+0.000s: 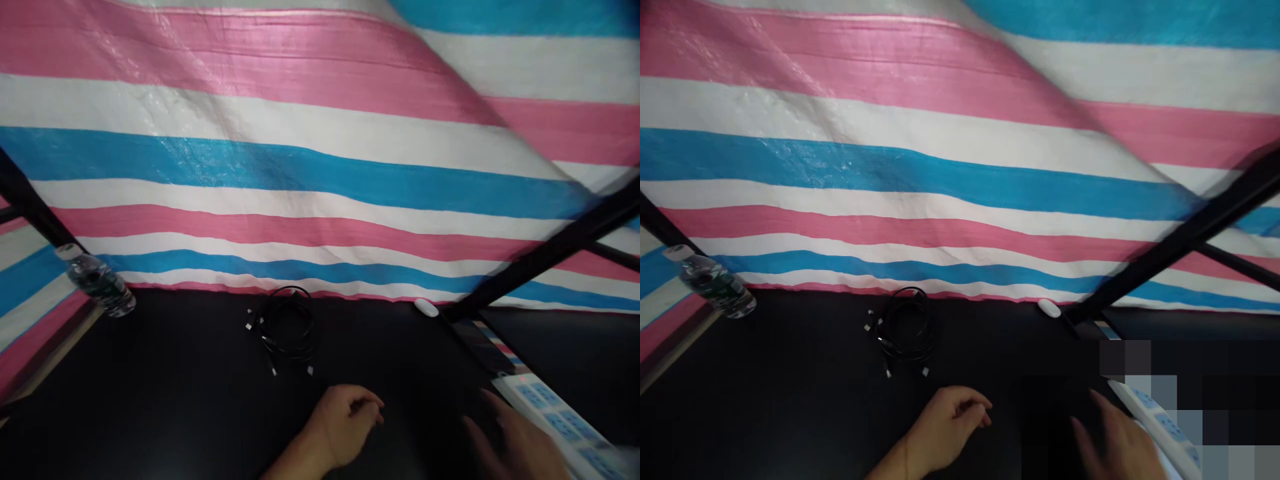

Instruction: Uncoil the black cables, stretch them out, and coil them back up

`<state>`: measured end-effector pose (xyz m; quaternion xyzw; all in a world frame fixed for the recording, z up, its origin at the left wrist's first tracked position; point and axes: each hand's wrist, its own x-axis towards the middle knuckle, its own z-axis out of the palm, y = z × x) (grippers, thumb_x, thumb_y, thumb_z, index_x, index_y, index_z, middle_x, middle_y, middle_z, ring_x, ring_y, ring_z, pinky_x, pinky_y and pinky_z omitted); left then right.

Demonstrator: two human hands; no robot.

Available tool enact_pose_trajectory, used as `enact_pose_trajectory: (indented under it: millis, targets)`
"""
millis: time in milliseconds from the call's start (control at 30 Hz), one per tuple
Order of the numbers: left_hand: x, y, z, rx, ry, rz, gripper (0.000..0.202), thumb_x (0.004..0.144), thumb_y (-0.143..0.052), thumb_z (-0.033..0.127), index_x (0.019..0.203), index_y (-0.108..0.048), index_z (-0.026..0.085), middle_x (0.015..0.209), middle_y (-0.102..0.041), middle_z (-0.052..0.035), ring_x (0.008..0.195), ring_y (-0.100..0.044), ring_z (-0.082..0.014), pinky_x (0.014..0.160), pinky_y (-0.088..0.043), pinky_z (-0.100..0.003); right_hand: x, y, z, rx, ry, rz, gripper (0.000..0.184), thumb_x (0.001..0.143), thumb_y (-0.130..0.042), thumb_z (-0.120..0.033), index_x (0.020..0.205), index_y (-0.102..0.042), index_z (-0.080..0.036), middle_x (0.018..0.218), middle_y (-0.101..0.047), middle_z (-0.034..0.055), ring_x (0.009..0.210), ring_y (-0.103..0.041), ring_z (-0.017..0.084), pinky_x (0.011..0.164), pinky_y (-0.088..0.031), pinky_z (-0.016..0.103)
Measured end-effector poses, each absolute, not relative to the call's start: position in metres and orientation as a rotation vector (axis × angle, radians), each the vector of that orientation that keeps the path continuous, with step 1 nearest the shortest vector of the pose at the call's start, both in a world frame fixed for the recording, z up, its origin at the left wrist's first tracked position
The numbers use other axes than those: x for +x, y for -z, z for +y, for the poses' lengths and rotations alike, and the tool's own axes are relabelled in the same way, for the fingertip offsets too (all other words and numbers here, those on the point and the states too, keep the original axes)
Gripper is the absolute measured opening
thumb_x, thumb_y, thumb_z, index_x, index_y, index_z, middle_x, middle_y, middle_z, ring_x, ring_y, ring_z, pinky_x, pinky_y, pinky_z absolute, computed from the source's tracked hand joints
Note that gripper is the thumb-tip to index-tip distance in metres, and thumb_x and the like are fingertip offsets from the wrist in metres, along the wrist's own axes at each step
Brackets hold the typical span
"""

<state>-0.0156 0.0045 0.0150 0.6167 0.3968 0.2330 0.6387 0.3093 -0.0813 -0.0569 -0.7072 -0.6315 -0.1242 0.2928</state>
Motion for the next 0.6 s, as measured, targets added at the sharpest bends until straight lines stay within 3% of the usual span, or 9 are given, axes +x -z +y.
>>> enact_pose_trajectory:
  millis: [100, 200, 333, 433, 600]
  targets:
    - [-0.040, -0.039, 0.012, 1.794, -0.748, 1.000, 0.028, 0.093, -0.051, 0.023, 0.103, -0.076, 0.023, 0.094, -0.075, -0.0052, 0.084, -0.067, -0.0192, 0.081, -0.053, -0.034, 0.221, 0.021, -0.043, -1.696, 0.162, -1.856, 0.047, 0.097, -0.052, -0.045, 0.139, -0.049, -0.024, 0.127, -0.064, 0.0160, 0.115, -0.063, 0.035, 0.092, -0.055, 0.055]
    - [-0.078, -0.057, 0.029, 2.090, -0.954, 1.122, 0.026, 0.096, -0.048, 0.022, 0.108, -0.071, 0.024, 0.098, -0.072, -0.0078, 0.094, -0.065, -0.0233, 0.090, -0.054, -0.041, 0.137, -0.014, -0.008, -1.457, 0.084, -1.952, 0.045, 0.099, -0.052, -0.031, 0.143, -0.048, -0.027, 0.142, -0.054, 0.0127, 0.134, -0.050, 0.032, 0.104, -0.050, 0.054]
    - [-0.129, -0.052, 0.061, 2.440, -0.834, 1.241, 0.041, 0.085, -0.067, 0.024, 0.125, -0.062, 0.021, 0.128, -0.063, -0.0133, 0.125, -0.054, -0.0324, 0.108, -0.045, -0.056, 0.071, -0.037, 0.035, -1.200, 0.111, -2.128, 0.046, 0.098, -0.052, -0.023, 0.144, -0.050, -0.024, 0.154, -0.046, 0.0113, 0.148, -0.033, 0.032, 0.116, -0.038, 0.057]
    - [-0.154, -0.032, 0.076, 2.602, -0.614, 1.240, 0.045, 0.077, -0.077, 0.026, 0.119, -0.065, 0.022, 0.133, -0.061, -0.0121, 0.137, -0.045, -0.0372, 0.117, -0.031, -0.065, 0.059, -0.027, 0.060, -1.280, 0.014, -2.198, 0.039, 0.100, -0.050, -0.030, 0.137, -0.058, -0.020, 0.144, -0.057, 0.0119, 0.145, -0.038, 0.031, 0.121, -0.029, 0.060]
    - [-0.162, -0.003, 0.080, 2.583, -0.615, 1.277, 0.039, 0.084, -0.072, 0.030, 0.122, -0.063, 0.026, 0.135, -0.058, -0.0087, 0.135, -0.046, -0.0330, 0.117, -0.032, -0.063, 0.067, 0.014, 0.073, -1.392, -0.200, -2.092, 0.035, 0.101, -0.047, -0.034, 0.129, -0.064, -0.020, 0.135, -0.065, 0.0124, 0.134, -0.053, 0.029, 0.122, -0.027, 0.061]
